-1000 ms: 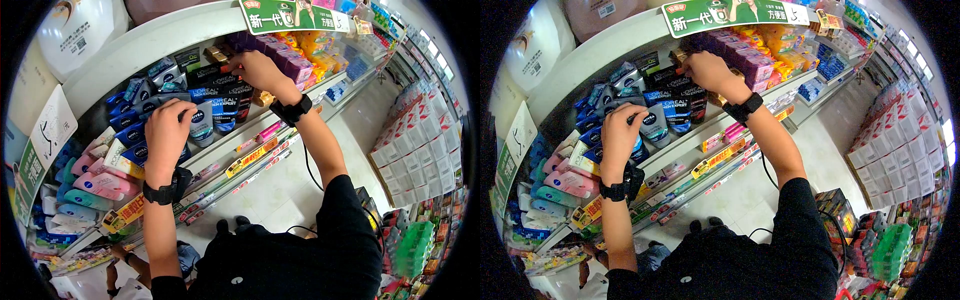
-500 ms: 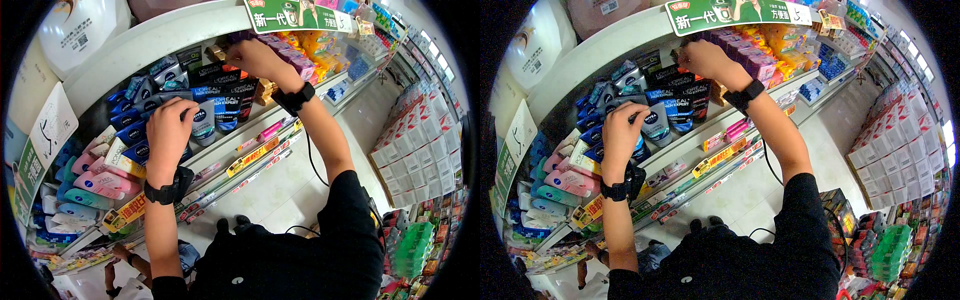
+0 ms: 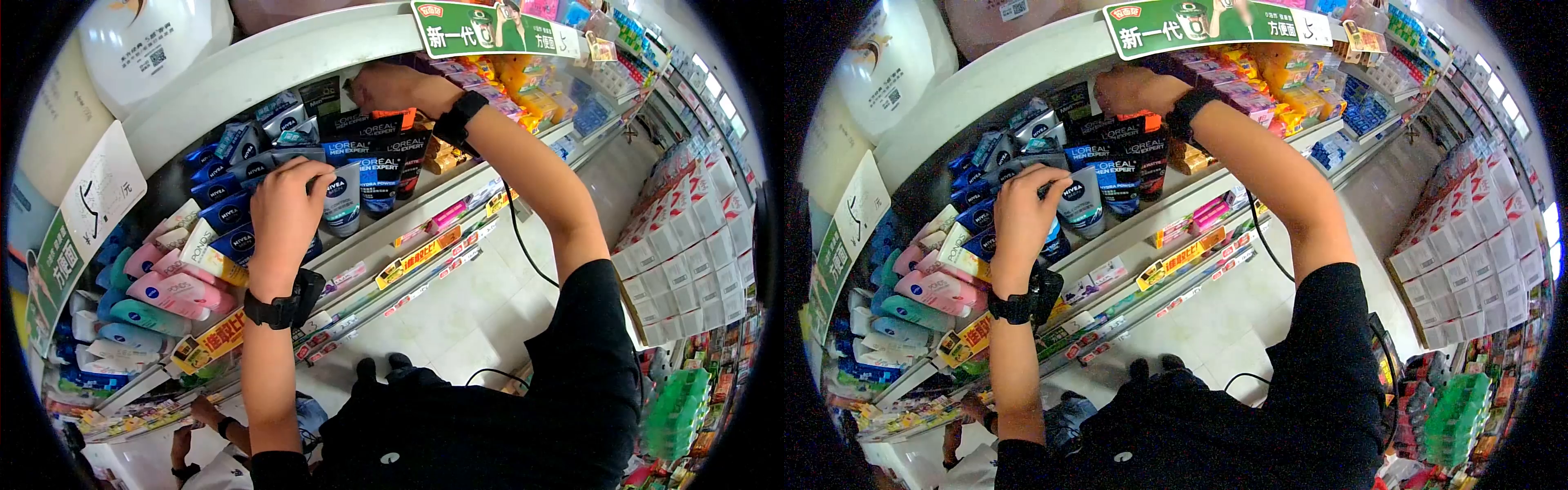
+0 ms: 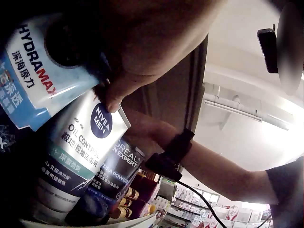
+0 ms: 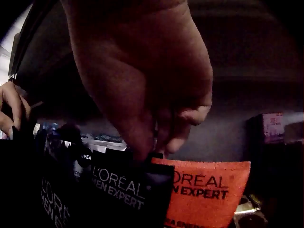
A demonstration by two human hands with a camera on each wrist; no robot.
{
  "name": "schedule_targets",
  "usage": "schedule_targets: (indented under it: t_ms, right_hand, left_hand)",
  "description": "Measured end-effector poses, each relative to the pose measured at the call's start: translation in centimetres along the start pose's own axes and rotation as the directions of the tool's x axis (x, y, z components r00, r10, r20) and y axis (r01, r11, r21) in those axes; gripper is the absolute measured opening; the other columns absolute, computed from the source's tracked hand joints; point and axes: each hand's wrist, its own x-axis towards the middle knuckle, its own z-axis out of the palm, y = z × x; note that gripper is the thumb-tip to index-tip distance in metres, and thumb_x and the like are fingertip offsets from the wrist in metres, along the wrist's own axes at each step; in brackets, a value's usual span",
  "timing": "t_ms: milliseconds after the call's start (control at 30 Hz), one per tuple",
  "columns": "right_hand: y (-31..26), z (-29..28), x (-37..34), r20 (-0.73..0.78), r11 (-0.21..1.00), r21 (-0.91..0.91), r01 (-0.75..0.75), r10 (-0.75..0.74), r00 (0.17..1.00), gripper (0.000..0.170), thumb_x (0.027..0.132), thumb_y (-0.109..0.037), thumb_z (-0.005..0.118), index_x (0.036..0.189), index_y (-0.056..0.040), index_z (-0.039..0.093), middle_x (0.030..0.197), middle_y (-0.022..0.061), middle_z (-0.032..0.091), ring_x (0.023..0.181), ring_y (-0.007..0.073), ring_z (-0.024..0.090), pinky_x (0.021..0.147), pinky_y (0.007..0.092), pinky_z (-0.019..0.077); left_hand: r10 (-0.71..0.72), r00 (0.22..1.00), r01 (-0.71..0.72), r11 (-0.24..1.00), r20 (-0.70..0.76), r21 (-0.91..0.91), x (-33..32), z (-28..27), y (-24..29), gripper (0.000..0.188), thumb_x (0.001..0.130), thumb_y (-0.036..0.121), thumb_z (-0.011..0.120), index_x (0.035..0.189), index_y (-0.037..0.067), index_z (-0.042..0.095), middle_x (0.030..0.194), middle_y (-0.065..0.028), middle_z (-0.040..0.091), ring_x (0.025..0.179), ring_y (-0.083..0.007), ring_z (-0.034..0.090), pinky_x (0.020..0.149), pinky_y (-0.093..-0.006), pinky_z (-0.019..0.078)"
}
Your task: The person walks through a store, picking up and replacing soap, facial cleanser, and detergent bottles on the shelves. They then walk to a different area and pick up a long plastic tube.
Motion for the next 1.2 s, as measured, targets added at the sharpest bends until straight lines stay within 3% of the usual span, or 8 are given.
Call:
schedule_targets:
  t_ms: [233,533,633,733,767,867,1000,1200]
  right_hand:
    - [-0.4,0.1,-0.6,-0.071,0.991,0.133,-0.034,0.044,0.996,0.014,0.083,-0.015,0.07,0.094,-0.0068,0.071,0.093,0.0108,0.072,0.093,0.0272,0.069,0.079,0.0371,0.0537]
    - [-1.6,-1.0,-1.1,0.07,0.963,0.265,-0.042,0.024,0.997,0.017,0.085,-0.017,0.068,0.097,-0.0056,0.072,0.094,0.0111,0.073,0.089,0.0248,0.07,0.078,0.0367,0.0538]
    - [0.3,0.5,-0.7,-0.052,0.938,0.341,0.053,-0.038,0.998,0.019,0.085,-0.019,0.069,0.098,-0.0052,0.072,0.097,0.0127,0.073,0.09,0.0243,0.069,0.079,0.0359,0.0532]
    - [1.6,-1.3,-1.9,-0.041,0.966,0.234,0.111,-0.104,0.994,0.022,0.084,-0.022,0.07,0.098,-0.0059,0.072,0.098,0.0129,0.072,0.091,0.0252,0.068,0.079,0.0353,0.0529]
    - [1.4,-2.3,-2.4,0.078,0.981,0.194,-0.015,-0.001,0.997,0.024,0.082,-0.023,0.072,0.1,-0.0065,0.073,0.096,0.0112,0.072,0.09,0.0263,0.068,0.079,0.0359,0.053]
    - [2.7,-1.6,-2.8,0.134,0.993,0.043,-0.111,0.105,0.985,0.023,0.08,-0.021,0.073,0.099,-0.0071,0.073,0.094,0.01,0.072,0.09,0.0273,0.068,0.079,0.0371,0.0529]
    - [1.6,-2.2,-4.9,-0.015,0.986,0.09,-0.144,0.146,0.989,0.018,0.08,-0.018,0.071,0.094,-0.0088,0.074,0.098,0.0104,0.073,0.093,0.0296,0.068,0.08,0.0389,0.0531]
    - [2.6,-1.1,-3.6,0.048,0.993,0.01,-0.118,0.117,0.992,0.018,0.085,-0.02,0.066,0.098,-0.0102,0.073,0.099,0.013,0.072,0.093,0.0323,0.067,0.082,0.0402,0.0524]
  left_hand:
    - [0.011,1.0,-0.011,1.0,0.004,0.014,0.0,0.0,-0.1,0.015,0.086,0.016,0.07,0.092,0.003,0.073,0.091,-0.0123,0.071,0.082,-0.0346,0.068,0.071,-0.0375,0.0527]
    - [0.004,1.0,-0.004,1.0,-0.005,-0.005,0.0,0.0,-0.2,0.014,0.086,0.016,0.07,0.092,0.002,0.072,0.092,-0.0118,0.071,0.083,-0.0342,0.068,0.072,-0.038,0.0531]
    - [0.018,1.0,-0.018,1.0,-0.006,-0.019,0.0,0.1,-0.3,0.014,0.086,0.015,0.07,0.092,0.003,0.073,0.091,-0.0115,0.071,0.083,-0.0341,0.068,0.072,-0.038,0.0533]
    - [0.004,1.0,-0.004,1.0,-0.001,-0.014,-0.1,0.0,-0.2,0.013,0.086,0.015,0.07,0.092,0.003,0.073,0.092,-0.0112,0.071,0.084,-0.034,0.068,0.072,-0.0378,0.0536]
    - [0.003,1.0,-0.003,1.0,-0.004,-0.013,0.0,0.0,-0.2,0.013,0.086,0.015,0.071,0.092,0.003,0.073,0.092,-0.011,0.072,0.084,-0.0339,0.069,0.072,-0.0377,0.0536]
    - [-0.004,1.0,0.004,1.0,-0.006,-0.006,-0.1,0.0,-0.1,0.013,0.086,0.015,0.071,0.092,0.003,0.073,0.092,-0.0107,0.072,0.084,-0.0338,0.069,0.071,-0.0373,0.0537]
    - [-0.003,1.0,0.003,1.0,-0.001,-0.006,0.1,0.2,-0.2,0.014,0.086,0.015,0.071,0.092,0.003,0.073,0.092,-0.0104,0.072,0.083,-0.0336,0.069,0.071,-0.037,0.0536]
    - [-0.001,1.0,0.001,1.0,-0.002,-0.014,0.0,0.3,-0.4,0.014,0.086,0.016,0.07,0.091,0.003,0.073,0.092,-0.0102,0.072,0.083,-0.0333,0.069,0.071,-0.0369,0.0535]
